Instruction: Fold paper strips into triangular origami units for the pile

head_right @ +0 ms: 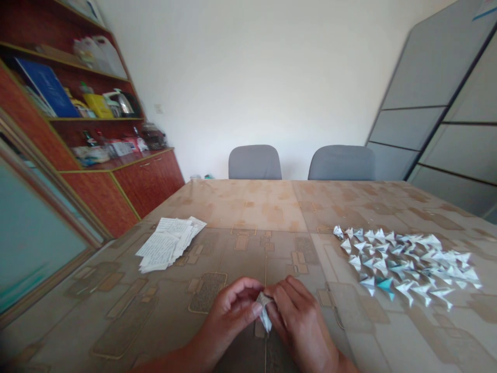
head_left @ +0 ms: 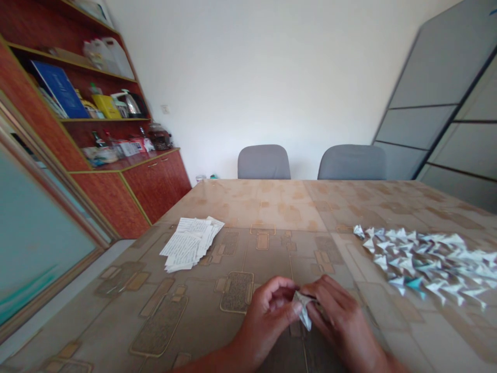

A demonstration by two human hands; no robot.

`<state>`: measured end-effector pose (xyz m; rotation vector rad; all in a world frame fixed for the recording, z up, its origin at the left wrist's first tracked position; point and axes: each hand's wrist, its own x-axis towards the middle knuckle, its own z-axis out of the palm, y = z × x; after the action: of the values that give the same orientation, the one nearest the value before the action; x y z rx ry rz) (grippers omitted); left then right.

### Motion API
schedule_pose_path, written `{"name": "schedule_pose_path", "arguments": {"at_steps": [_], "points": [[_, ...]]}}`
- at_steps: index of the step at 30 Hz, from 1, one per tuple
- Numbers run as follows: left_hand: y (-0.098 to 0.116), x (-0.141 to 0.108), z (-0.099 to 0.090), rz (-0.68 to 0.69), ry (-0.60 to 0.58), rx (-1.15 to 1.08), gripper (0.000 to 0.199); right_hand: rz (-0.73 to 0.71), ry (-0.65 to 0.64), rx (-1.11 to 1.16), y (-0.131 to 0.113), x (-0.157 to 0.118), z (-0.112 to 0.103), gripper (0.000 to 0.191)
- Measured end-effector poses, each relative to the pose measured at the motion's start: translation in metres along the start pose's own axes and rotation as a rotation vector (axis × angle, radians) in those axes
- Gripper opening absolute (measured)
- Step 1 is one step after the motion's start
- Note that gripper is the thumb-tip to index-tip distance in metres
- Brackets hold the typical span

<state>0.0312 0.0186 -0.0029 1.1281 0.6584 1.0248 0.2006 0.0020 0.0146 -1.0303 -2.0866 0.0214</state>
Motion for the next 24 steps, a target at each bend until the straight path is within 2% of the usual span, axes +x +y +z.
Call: {"name": "schedule_pose_path", "arguments": {"at_steps": [5,8,13,18,24], "points": [[0.002,-0.003,0.004,0.066,-0.007,0.051,0.024,-0.018,-0.003,0.059,-0.005,0.002,-0.004,0.013],[0.003,-0.004,0.003,0.077,0.023,0.14,0.021,-0.017,-0.011,0.143,-0.007,0.003,-0.008,0.017],[0.007,-0.006,0.004,0.075,0.094,0.299,0.029,-0.004,0.013,0.152,-0.007,0.004,-0.01,0.021],[0.011,-0.005,0.009,0.066,0.101,0.28,0.016,0.016,0.0,0.162,-0.007,0.003,-0.009,0.018],[0.012,-0.003,0.009,-0.023,0.118,0.161,0.013,0.03,0.004,0.171,-0.009,0.005,-0.009,0.016]]}}
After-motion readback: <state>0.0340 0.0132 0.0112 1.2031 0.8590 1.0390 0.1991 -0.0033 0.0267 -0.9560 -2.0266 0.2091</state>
